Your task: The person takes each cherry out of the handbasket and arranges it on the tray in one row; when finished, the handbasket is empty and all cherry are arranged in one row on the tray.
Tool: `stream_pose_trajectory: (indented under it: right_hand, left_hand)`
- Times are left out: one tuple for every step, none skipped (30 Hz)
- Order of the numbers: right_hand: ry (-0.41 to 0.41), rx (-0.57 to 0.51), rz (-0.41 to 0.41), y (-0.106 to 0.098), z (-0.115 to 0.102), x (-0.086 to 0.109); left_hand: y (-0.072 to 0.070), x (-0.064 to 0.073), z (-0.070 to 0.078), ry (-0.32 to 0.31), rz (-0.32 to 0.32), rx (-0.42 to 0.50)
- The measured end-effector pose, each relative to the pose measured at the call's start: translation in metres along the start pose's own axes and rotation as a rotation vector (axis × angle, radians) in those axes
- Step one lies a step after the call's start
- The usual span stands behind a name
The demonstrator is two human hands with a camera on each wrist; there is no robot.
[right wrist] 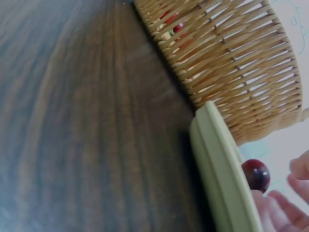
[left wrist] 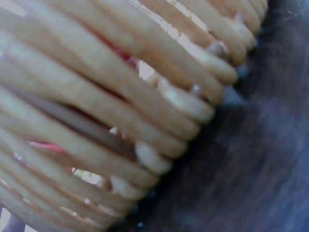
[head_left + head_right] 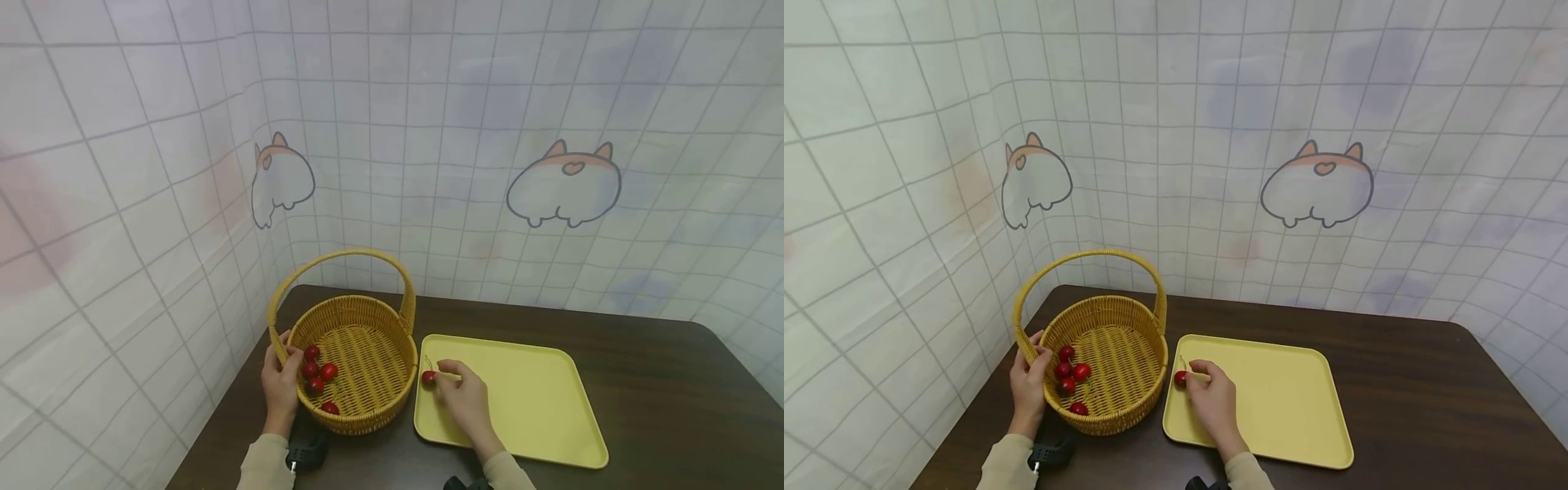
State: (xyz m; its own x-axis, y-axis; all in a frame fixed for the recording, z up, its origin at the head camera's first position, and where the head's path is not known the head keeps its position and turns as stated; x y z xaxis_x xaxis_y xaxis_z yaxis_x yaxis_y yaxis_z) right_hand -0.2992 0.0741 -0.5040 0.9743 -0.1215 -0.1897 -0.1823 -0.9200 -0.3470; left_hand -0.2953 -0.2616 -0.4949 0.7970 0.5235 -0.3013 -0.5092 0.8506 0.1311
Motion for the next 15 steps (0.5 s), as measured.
stream_pose_trajectory:
  right_hand:
    - [-0.015, -0.015, 0.01, -0.002, -0.003, 0.0]
    - [-0.03, -0.032, 0.02, -0.004, -0.007, 0.0]
    - [-0.051, -0.051, 0.031, -0.005, -0.012, 0.001]
    - [-0.072, -0.071, 0.039, -0.007, -0.017, 0.002]
    - [-0.092, -0.087, 0.042, -0.008, -0.023, 0.003]
    - [-0.111, -0.104, 0.039, -0.009, -0.029, 0.004]
    - [-0.131, -0.117, 0.033, -0.009, -0.036, 0.005]
    - [-0.149, -0.128, 0.027, -0.009, -0.043, 0.007]
    - [-0.166, -0.139, 0.017, -0.009, -0.05, 0.009]
    - [-0.177, -0.153, 0.002, -0.009, -0.056, 0.011]
    - [-0.187, -0.168, -0.015, -0.008, -0.062, 0.014]
    - [-0.197, -0.18, -0.033, -0.007, -0.068, 0.017]
    - [-0.202, -0.187, -0.05, -0.005, -0.074, 0.02]
    - [-0.21, -0.198, -0.068, -0.003, -0.079, 0.023]
    - [-0.215, -0.212, -0.087, 0.0, -0.083, 0.025]
  left_hand:
    - [0.0, 0.0, 0.0, 0.001, -0.002, 0.0]
    - [0.0, -0.001, -0.001, 0.003, -0.002, -0.001]
    - [0.0, -0.001, -0.001, 0.004, -0.001, -0.003]
    - [0.0, -0.001, -0.001, 0.003, 0.0, -0.003]
    - [0.0, -0.001, -0.001, 0.004, 0.002, -0.003]
    - [0.0, -0.001, -0.001, 0.006, 0.003, -0.004]
    - [0.0, -0.001, -0.001, 0.007, 0.005, -0.002]
    - [0.0, -0.001, -0.001, 0.008, 0.006, 0.0]
    - [0.0, -0.001, -0.001, 0.009, 0.005, 0.003]
    - [0.0, -0.001, -0.001, 0.01, 0.005, 0.005]
    - [0.0, -0.001, 0.0, 0.012, 0.003, 0.007]
    - [0.0, -0.001, 0.0, 0.013, 0.001, 0.008]
    - [0.0, -0.001, 0.0, 0.014, -0.001, 0.014]
    - [0.0, -0.001, 0.0, 0.016, -0.003, 0.016]
    - [-0.001, -0.001, 0.001, 0.017, -0.004, 0.015]
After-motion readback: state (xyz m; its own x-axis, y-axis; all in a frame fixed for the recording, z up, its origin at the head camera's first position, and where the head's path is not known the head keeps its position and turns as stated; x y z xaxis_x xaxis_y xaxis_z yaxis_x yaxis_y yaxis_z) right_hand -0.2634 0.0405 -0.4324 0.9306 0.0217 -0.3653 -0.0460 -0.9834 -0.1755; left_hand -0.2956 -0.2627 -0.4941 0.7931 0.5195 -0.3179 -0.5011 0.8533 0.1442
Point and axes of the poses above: each hand's wrist, its own x-axis away from the middle knuckle, its own y-axis out of the palm, z = x × y, the point moved 4 cm from there along -x, towards the middle knuckle, and after that the axes turned 4 degrees about x, right-handed, at the moved point
